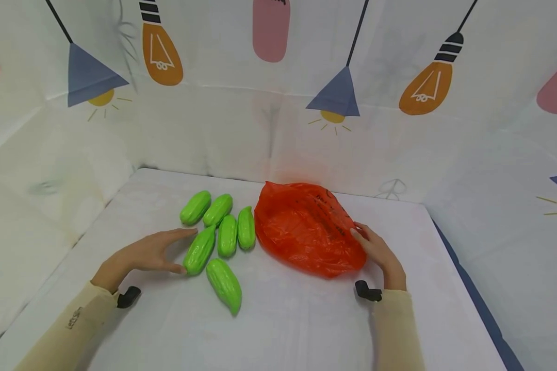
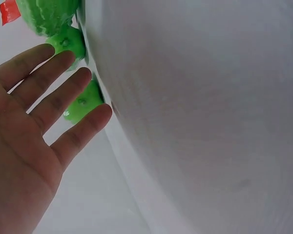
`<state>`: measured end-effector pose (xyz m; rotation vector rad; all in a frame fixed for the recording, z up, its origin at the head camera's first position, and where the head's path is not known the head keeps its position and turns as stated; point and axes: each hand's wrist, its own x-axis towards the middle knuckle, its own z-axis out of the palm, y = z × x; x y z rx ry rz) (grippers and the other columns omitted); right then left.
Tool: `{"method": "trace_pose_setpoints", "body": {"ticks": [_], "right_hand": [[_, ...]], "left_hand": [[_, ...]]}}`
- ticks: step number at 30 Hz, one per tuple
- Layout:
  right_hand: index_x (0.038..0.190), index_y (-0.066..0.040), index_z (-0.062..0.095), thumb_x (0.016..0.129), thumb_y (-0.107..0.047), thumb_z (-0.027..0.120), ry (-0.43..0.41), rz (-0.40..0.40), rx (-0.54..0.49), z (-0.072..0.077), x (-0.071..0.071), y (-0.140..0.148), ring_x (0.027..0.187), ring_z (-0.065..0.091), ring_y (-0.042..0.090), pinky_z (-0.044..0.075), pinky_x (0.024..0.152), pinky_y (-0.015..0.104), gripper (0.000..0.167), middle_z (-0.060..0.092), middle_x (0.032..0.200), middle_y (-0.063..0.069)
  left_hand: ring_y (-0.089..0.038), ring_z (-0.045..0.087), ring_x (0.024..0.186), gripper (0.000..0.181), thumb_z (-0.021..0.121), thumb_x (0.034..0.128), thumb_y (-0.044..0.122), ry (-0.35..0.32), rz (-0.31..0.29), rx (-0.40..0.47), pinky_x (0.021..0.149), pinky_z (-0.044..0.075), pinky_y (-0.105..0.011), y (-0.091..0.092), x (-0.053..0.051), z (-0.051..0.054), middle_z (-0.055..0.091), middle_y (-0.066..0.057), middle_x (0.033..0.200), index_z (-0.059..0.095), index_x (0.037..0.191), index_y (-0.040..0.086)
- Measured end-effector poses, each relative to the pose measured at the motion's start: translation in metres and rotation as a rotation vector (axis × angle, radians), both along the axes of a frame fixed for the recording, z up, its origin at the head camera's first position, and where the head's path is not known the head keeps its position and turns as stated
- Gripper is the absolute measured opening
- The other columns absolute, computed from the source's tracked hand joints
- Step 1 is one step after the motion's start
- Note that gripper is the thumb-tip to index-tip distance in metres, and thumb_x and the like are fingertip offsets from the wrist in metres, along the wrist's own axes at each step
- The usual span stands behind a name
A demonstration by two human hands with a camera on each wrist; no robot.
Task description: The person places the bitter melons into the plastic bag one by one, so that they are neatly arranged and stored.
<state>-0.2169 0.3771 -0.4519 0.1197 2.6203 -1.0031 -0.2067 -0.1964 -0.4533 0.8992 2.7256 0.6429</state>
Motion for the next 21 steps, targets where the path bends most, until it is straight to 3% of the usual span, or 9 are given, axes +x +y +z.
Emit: {"method": "trace_pose_setpoints", "body": {"ticks": [10,21], "right_hand": [[0.157,-0.007,0.018,0.097,-0.066,0.035,0.000,-0.011,0.002,-0.0027,0.0004,-0.0008,0.143,0.022,0.047,0.022,0.110,0.071,0.086,0.021,0.158,0.026],[0.156,-0.007,0.020,0.098,-0.064,0.035,0.016,0.002,-0.003,-0.0035,0.0009,-0.0007,0.143,0.022,0.046,0.021,0.111,0.071,0.083,0.022,0.158,0.025]], "left_hand": [[-0.038,0.032,0.144,0.107,0.083,0.0706,0.052,-0.009,-0.066,0.080,0.113,0.032,-0.059,0.0042,-0.0005,-0.0025,0.033,-0.012,0.158,0.031,0.154,0.010],[-0.038,0.033,0.143,0.109,0.083,0.0686,0.055,0.002,-0.052,0.061,0.113,0.032,-0.058,0.0060,-0.0014,-0.0047,0.035,-0.011,0.157,0.032,0.154,0.010]]}}
